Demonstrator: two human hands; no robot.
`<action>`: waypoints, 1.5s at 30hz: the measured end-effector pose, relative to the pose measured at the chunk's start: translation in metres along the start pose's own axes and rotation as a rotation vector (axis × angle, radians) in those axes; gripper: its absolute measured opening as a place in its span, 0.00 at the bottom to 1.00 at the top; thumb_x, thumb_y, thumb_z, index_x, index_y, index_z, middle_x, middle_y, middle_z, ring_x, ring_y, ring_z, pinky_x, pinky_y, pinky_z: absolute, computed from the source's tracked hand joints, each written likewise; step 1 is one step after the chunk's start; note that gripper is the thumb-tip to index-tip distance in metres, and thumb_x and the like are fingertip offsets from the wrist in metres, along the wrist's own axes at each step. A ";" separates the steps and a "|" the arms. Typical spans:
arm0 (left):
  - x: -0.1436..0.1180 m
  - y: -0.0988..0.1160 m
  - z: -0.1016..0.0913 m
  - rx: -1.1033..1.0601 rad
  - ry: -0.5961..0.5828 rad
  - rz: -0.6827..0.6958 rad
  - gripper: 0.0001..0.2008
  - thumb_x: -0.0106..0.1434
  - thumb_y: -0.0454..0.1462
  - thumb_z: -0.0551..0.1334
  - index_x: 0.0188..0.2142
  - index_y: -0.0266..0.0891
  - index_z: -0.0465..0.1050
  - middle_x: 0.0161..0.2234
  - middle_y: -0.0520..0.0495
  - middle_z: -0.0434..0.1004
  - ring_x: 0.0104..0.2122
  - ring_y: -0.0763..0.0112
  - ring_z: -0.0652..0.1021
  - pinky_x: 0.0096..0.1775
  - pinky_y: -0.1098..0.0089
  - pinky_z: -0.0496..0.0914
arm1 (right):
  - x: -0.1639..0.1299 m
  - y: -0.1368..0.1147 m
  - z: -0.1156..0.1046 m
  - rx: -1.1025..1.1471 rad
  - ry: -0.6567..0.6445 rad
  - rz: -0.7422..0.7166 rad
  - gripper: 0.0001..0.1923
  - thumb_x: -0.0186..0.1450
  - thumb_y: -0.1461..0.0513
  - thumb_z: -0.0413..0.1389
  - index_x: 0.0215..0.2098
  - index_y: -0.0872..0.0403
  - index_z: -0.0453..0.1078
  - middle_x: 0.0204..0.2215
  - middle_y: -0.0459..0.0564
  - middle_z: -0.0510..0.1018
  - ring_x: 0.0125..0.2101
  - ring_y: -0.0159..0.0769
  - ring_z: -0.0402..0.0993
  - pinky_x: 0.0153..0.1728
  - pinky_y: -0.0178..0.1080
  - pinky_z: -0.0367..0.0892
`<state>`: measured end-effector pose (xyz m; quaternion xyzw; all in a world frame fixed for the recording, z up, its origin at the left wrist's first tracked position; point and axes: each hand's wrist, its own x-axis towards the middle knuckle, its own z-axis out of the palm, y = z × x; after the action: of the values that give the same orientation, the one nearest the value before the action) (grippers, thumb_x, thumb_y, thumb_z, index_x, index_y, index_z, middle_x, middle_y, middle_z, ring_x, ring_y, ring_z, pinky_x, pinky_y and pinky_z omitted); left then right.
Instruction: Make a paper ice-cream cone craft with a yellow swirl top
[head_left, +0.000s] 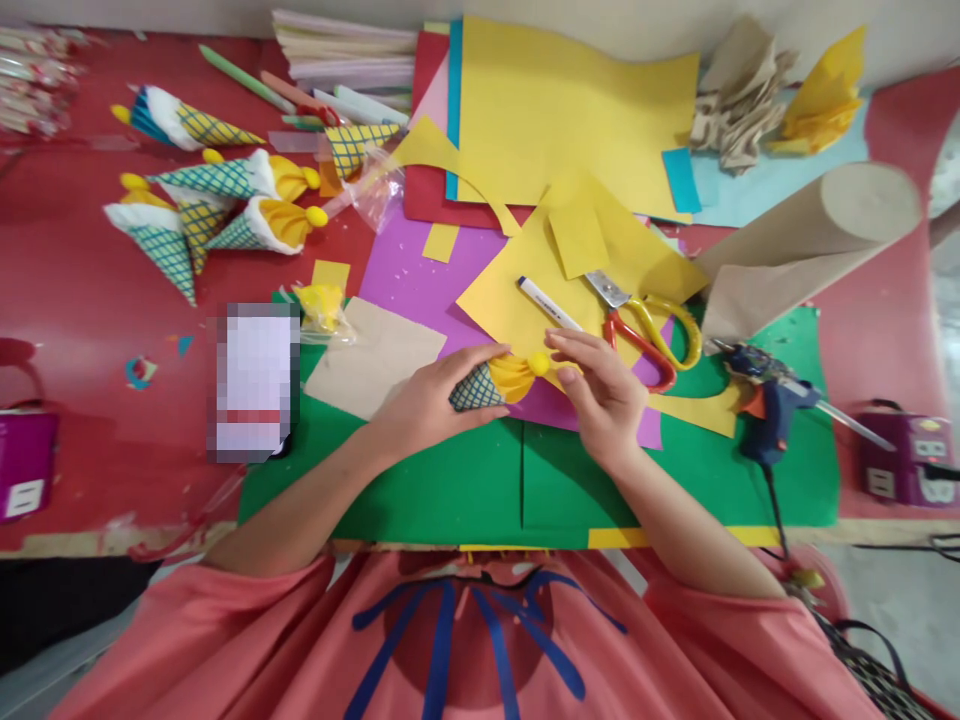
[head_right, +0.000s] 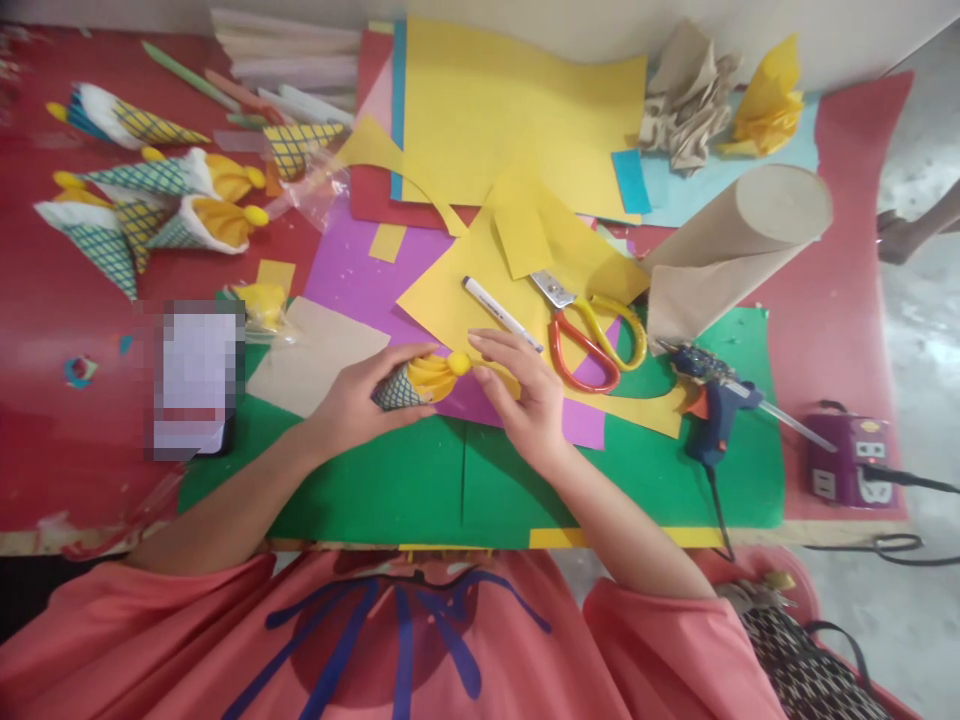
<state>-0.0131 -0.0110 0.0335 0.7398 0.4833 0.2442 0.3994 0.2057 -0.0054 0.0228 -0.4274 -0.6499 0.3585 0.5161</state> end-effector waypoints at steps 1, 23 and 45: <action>0.000 0.000 0.000 0.015 0.005 0.026 0.29 0.60 0.47 0.65 0.59 0.45 0.62 0.56 0.46 0.72 0.53 0.66 0.76 0.55 0.69 0.70 | 0.000 0.001 0.001 0.001 -0.023 0.018 0.14 0.67 0.62 0.56 0.50 0.44 0.74 0.47 0.48 0.81 0.49 0.40 0.76 0.50 0.48 0.74; 0.001 -0.001 0.002 0.037 -0.009 -0.016 0.30 0.61 0.50 0.63 0.60 0.44 0.62 0.57 0.44 0.72 0.55 0.63 0.75 0.57 0.65 0.68 | -0.001 -0.001 0.006 0.060 -0.013 0.181 0.15 0.69 0.55 0.53 0.51 0.45 0.73 0.45 0.49 0.80 0.42 0.36 0.77 0.43 0.42 0.76; 0.005 -0.008 -0.005 -0.525 -0.293 -0.153 0.35 0.56 0.50 0.67 0.61 0.43 0.63 0.55 0.43 0.73 0.53 0.57 0.76 0.53 0.64 0.72 | 0.001 0.002 0.002 0.276 -0.322 0.198 0.18 0.63 0.51 0.59 0.50 0.48 0.71 0.44 0.49 0.77 0.45 0.39 0.76 0.47 0.43 0.74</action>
<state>-0.0187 -0.0029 0.0300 0.6002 0.3953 0.2207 0.6594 0.2042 -0.0039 0.0205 -0.3516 -0.6236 0.5565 0.4216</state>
